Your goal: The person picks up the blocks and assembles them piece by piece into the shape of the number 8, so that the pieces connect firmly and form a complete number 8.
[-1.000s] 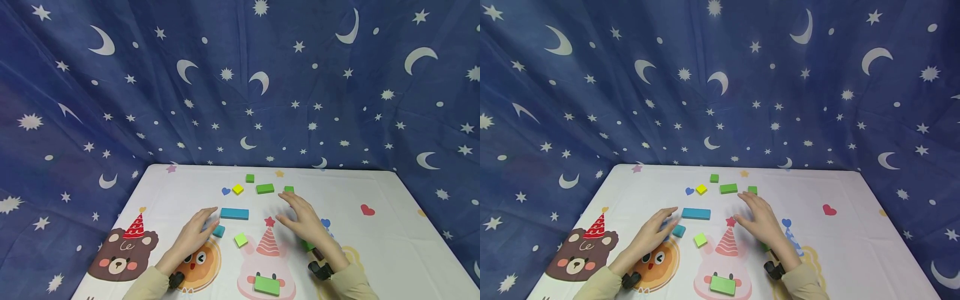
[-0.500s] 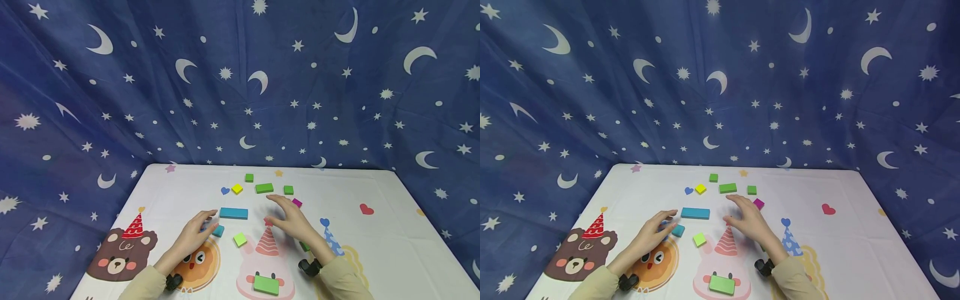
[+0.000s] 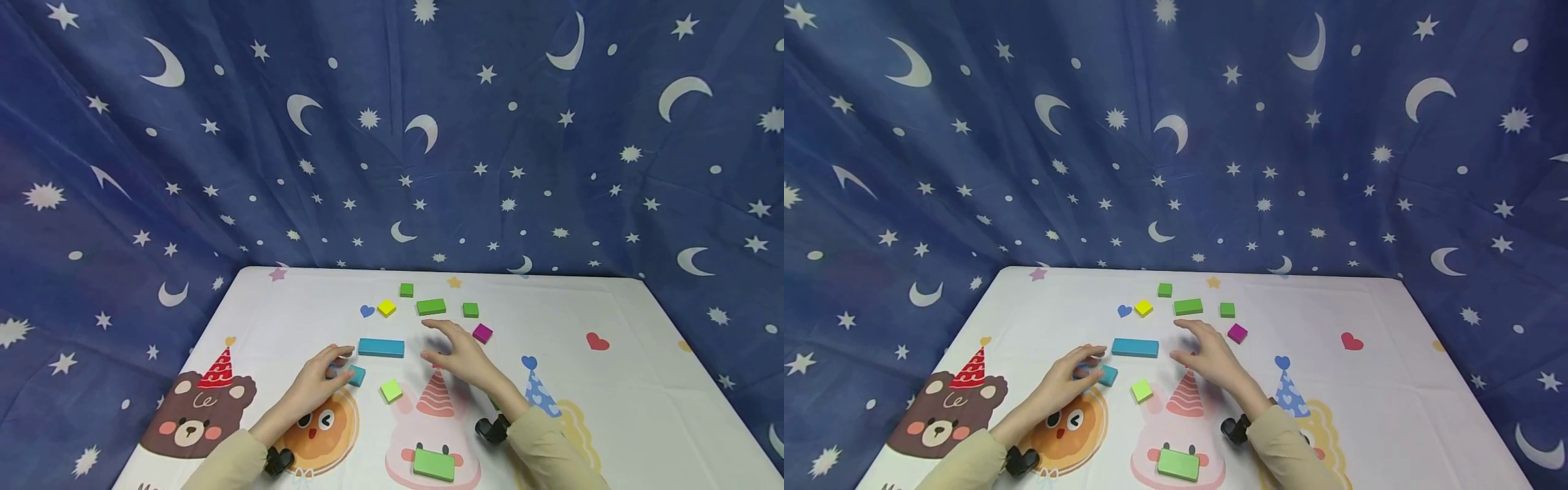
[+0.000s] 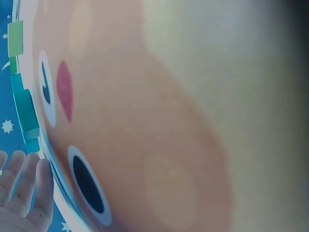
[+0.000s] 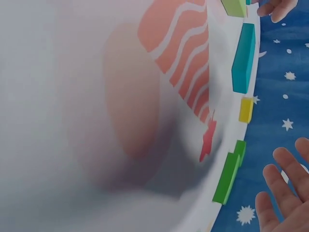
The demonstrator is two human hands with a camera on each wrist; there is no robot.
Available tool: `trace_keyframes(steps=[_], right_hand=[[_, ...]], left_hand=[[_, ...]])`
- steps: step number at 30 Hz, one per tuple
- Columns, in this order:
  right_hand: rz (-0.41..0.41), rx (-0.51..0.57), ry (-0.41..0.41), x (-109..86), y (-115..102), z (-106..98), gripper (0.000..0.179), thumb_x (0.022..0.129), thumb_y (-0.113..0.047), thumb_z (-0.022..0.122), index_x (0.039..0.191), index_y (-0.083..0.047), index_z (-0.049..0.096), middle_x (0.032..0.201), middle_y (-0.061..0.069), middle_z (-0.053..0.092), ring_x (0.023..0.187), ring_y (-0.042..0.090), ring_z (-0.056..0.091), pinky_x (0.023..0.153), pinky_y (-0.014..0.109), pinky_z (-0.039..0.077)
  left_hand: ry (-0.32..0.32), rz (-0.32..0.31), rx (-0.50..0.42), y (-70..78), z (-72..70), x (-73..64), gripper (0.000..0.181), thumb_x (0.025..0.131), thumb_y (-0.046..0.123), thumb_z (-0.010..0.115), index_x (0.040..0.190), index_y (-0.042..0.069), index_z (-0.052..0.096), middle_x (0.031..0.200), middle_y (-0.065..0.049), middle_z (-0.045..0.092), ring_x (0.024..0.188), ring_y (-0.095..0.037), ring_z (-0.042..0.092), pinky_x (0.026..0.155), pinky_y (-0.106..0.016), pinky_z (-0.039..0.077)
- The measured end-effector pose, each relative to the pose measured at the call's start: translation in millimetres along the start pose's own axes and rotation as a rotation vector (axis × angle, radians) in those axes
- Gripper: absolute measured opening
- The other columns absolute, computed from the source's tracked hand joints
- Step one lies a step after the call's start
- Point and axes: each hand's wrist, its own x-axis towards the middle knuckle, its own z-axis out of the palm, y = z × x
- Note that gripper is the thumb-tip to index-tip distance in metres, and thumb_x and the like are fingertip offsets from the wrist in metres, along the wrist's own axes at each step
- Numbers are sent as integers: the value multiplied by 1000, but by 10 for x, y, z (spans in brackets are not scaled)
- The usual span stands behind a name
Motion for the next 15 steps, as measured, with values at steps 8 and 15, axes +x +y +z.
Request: trace_keyframes(steps=[8,15], right_hand=[[3,39,-30,105,-10,107,56,82,-23,75,134,-16,55,138,3,55,134,26,46,110,51,36],[36,83,-51,189,0,214,53,82,-21,76,131,-15,57,130,4,61,127,27,52,109,52,37]], left_hand=[[-38,-2,-43,-39,-24,9,53,87,21,70,134,6,53,123,-11,63,107,-28,62,80,-28,53],[-103,-22,-83,-92,-27,28,51,86,19,71,133,6,54,119,-10,66,107,-28,62,83,-29,51]])
